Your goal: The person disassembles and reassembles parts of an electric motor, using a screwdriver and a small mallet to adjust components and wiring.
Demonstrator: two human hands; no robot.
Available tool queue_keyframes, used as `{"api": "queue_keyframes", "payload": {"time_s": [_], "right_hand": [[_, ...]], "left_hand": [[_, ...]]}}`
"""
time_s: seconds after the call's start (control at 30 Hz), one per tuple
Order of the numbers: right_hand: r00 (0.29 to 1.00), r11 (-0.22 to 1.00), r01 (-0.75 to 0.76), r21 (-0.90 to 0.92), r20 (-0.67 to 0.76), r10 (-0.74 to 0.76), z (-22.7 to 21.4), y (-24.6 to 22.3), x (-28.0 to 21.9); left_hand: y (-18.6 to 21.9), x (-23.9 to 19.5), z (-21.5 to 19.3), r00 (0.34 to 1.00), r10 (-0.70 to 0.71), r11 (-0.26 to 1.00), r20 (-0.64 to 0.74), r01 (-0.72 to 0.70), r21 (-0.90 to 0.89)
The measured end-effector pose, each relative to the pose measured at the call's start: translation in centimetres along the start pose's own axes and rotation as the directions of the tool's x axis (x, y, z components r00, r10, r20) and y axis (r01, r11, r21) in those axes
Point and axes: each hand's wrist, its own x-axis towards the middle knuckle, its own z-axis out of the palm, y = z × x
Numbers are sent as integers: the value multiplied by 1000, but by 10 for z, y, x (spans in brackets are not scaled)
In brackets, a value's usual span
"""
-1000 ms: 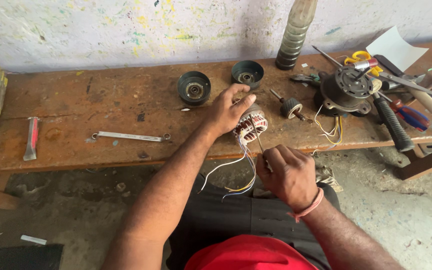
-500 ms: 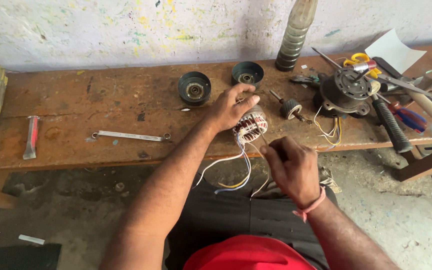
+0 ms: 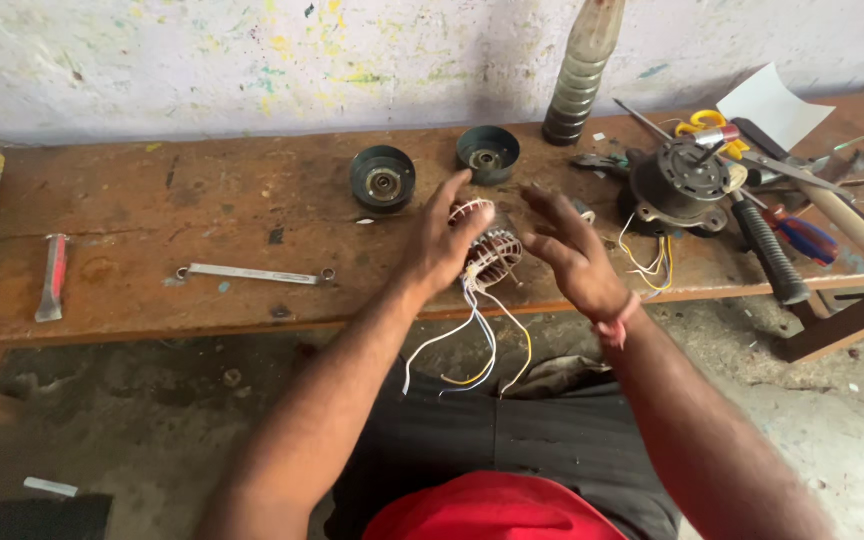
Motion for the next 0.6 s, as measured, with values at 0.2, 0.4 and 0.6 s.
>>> {"api": "queue_keyframes", "payload": {"time_s": [0.2,0.4,0.6], "right_hand": [[974,963,32,269,209,-90,13,34,26],[969,922,-83,378,246,-13,22,28,28],[965,948,-144,283,254,71,28,12,29]], "left_hand": [[0,-30,7,987,148,986,-64,-152,-68],[0,-32,-1,979,200,976,-28,-201,-79],[8,-32,-3,979,197,980,-53,-199,-30]]}}
